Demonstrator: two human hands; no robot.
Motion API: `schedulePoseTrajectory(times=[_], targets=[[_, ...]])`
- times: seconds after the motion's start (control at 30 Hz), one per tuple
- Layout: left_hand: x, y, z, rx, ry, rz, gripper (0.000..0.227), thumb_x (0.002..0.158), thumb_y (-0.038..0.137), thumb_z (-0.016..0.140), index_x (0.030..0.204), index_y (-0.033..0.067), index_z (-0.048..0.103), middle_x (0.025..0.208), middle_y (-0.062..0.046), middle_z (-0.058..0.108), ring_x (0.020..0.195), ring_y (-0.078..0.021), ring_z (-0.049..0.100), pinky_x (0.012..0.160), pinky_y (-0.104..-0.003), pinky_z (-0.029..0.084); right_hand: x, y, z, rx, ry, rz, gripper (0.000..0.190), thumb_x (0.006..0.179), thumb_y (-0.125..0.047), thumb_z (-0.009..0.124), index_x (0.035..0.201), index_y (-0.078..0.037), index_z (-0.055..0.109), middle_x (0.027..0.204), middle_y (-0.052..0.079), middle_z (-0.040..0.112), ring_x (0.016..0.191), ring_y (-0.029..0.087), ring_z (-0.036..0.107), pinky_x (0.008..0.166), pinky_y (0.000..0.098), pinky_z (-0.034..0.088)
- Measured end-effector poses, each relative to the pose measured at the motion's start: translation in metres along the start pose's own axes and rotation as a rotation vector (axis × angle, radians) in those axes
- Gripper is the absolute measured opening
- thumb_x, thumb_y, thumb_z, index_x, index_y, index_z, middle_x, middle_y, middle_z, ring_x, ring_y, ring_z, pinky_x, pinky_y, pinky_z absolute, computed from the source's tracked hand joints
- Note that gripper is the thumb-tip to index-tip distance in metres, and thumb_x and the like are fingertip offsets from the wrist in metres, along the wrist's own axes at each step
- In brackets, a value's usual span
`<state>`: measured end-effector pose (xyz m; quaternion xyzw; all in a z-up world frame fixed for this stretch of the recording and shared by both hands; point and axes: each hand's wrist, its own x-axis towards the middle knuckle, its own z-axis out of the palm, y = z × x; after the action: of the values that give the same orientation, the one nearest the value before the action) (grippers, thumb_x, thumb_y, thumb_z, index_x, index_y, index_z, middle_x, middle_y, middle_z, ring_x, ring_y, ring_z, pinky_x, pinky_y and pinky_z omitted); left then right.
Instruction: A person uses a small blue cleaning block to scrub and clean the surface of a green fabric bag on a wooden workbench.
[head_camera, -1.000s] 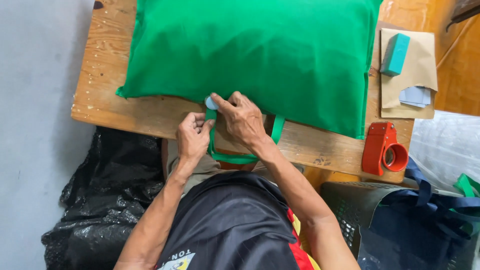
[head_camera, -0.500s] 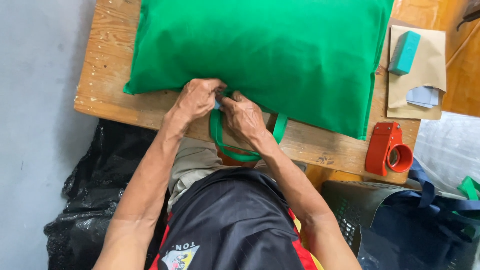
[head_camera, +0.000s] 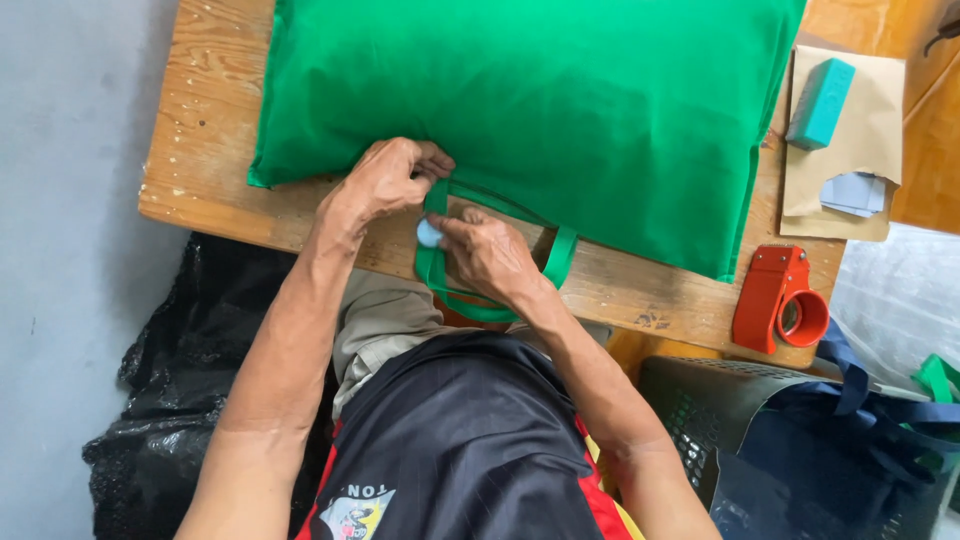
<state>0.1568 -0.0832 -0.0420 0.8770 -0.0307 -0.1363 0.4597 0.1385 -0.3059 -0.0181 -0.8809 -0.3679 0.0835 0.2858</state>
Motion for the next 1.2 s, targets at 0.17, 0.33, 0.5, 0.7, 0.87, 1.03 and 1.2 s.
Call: schedulePoseTrajectory(times=[0.17, 0.33, 0.5, 0.7, 0.87, 1.03, 1.2], targets=[[0.008, -0.020, 0.012, 0.021, 0.019, -0.007, 0.043, 0.077, 0.012, 0.075, 0.119, 0.0219, 0.074, 0.106, -0.001, 0.078, 0.106, -0.0185, 0.073, 0.092, -0.040, 0.054, -0.004, -0.010, -0.028, 0.216, -0.242, -0.018, 0.026, 0.093, -0.023, 0.067, 0.118, -0.020, 0.074, 0.082, 0.017, 0.065, 0.082, 0.045, 0.068, 0.067, 0.0556, 0.055], [0.009, -0.020, 0.010, -0.036, 0.033, -0.017, 0.035, 0.086, 0.007, 0.065, 0.116, 0.0210, 0.075, 0.103, -0.003, 0.078, 0.106, -0.0237, 0.073, 0.092, -0.042, 0.054, 0.010, 0.025, 0.001, 0.060, -0.017, 0.031, 0.022, 0.098, -0.034, 0.064, 0.119, -0.030, 0.069, 0.082, 0.009, 0.054, 0.080, 0.036, 0.066, 0.063, 0.0486, 0.053], [-0.003, -0.019, 0.017, -0.084, 0.069, 0.000, 0.033, 0.087, 0.011, 0.061, 0.115, 0.0201, 0.074, 0.103, -0.003, 0.078, 0.105, -0.0240, 0.073, 0.093, -0.041, 0.054, 0.004, 0.016, 0.001, 0.034, -0.128, 0.116, 0.021, 0.097, -0.035, 0.063, 0.117, -0.030, 0.069, 0.085, 0.009, 0.058, 0.083, 0.039, 0.067, 0.068, 0.0523, 0.056], [-0.056, -0.014, 0.082, 0.076, 0.659, 0.088, 0.050, 0.083, 0.005, 0.076, 0.131, 0.0148, 0.066, 0.117, -0.009, 0.067, 0.113, -0.0336, 0.065, 0.097, -0.045, 0.050, 0.000, 0.020, 0.007, 0.049, -0.138, 0.165, 0.024, 0.098, -0.037, 0.061, 0.121, -0.036, 0.067, 0.090, 0.007, 0.061, 0.088, 0.038, 0.069, 0.073, 0.0525, 0.058], [-0.094, 0.005, 0.098, 0.185, 0.748, -0.147, 0.043, 0.081, 0.027, 0.084, 0.118, 0.0208, 0.063, 0.115, -0.002, 0.051, 0.109, -0.0317, 0.054, 0.088, -0.049, 0.041, 0.000, 0.003, -0.010, -0.070, -0.055, 0.041, 0.025, 0.098, -0.035, 0.059, 0.122, -0.034, 0.067, 0.086, 0.006, 0.057, 0.082, 0.036, 0.068, 0.068, 0.0499, 0.058], [-0.091, 0.008, 0.087, 0.189, 0.644, -0.220, 0.043, 0.078, 0.029, 0.087, 0.114, 0.0234, 0.063, 0.115, 0.000, 0.049, 0.113, -0.0319, 0.051, 0.089, -0.051, 0.039, 0.015, -0.014, -0.003, -0.226, 0.131, -0.112, 0.027, 0.102, -0.029, 0.053, 0.126, -0.032, 0.064, 0.086, 0.001, 0.051, 0.079, 0.026, 0.067, 0.062, 0.0406, 0.057], [-0.089, 0.011, 0.083, 0.223, 0.559, -0.272, 0.046, 0.080, 0.032, 0.085, 0.120, 0.0279, 0.063, 0.119, -0.004, 0.049, 0.117, -0.0372, 0.049, 0.089, -0.058, 0.040, 0.034, 0.005, 0.003, -0.384, 0.330, -0.127, 0.031, 0.098, -0.024, 0.057, 0.127, -0.029, 0.066, 0.084, 0.000, 0.049, 0.074, 0.025, 0.063, 0.059, 0.0395, 0.055]])
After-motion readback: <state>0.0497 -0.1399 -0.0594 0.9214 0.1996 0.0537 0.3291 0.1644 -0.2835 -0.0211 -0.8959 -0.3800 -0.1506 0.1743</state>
